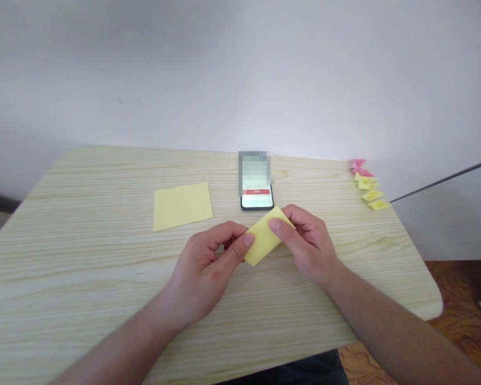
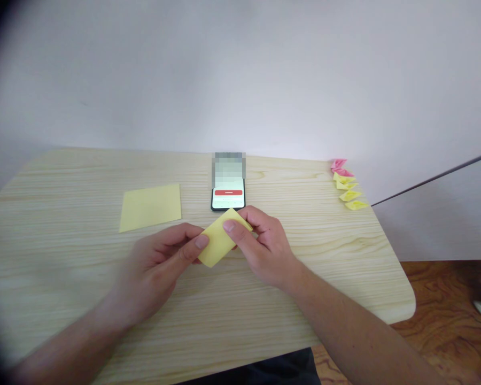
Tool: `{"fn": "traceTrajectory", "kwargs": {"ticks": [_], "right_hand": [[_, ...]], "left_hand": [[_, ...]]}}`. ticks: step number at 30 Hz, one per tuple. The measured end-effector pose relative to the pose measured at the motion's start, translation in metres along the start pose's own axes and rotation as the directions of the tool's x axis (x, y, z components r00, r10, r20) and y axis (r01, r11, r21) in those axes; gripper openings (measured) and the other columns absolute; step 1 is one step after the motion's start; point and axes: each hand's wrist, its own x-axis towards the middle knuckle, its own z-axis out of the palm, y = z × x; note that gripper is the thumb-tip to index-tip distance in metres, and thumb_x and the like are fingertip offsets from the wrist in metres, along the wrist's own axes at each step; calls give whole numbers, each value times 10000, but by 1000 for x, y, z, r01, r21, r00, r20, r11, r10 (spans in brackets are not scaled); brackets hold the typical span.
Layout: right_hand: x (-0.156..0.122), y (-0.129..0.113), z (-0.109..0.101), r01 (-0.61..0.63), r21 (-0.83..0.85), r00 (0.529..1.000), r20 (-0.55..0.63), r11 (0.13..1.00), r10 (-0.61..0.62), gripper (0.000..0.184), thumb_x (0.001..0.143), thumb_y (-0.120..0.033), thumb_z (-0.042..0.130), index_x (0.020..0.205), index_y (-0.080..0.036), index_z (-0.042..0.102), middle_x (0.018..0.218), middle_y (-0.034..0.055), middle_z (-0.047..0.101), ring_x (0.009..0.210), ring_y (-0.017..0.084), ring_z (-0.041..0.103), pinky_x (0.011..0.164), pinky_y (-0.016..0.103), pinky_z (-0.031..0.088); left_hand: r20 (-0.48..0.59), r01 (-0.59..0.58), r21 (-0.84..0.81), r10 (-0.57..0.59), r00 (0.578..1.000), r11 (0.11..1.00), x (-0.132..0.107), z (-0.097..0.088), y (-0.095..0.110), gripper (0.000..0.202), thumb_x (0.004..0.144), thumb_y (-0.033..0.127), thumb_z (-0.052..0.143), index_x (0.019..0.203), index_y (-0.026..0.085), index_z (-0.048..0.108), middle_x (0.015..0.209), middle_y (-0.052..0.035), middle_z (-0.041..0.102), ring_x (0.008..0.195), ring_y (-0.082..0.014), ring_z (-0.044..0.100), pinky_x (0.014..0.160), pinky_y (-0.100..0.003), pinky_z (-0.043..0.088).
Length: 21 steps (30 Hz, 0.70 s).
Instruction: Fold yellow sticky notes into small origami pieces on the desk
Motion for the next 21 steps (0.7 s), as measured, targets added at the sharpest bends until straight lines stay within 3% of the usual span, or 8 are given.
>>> {"fn": "traceTrajectory", "kwargs": {"ticks": [21], "right_hand": [[0,-1,-1,-11,85,999,35,996,8,217,974,-360,628,840,-196,671,736,-6,637,667,116,576,601,248,451]], "left_hand": [[-53,-44,111,50,997,993,0,0,2,252,986,412,562,889,213,681,755,24,645,707,-132,558,645,-248,416]]}}
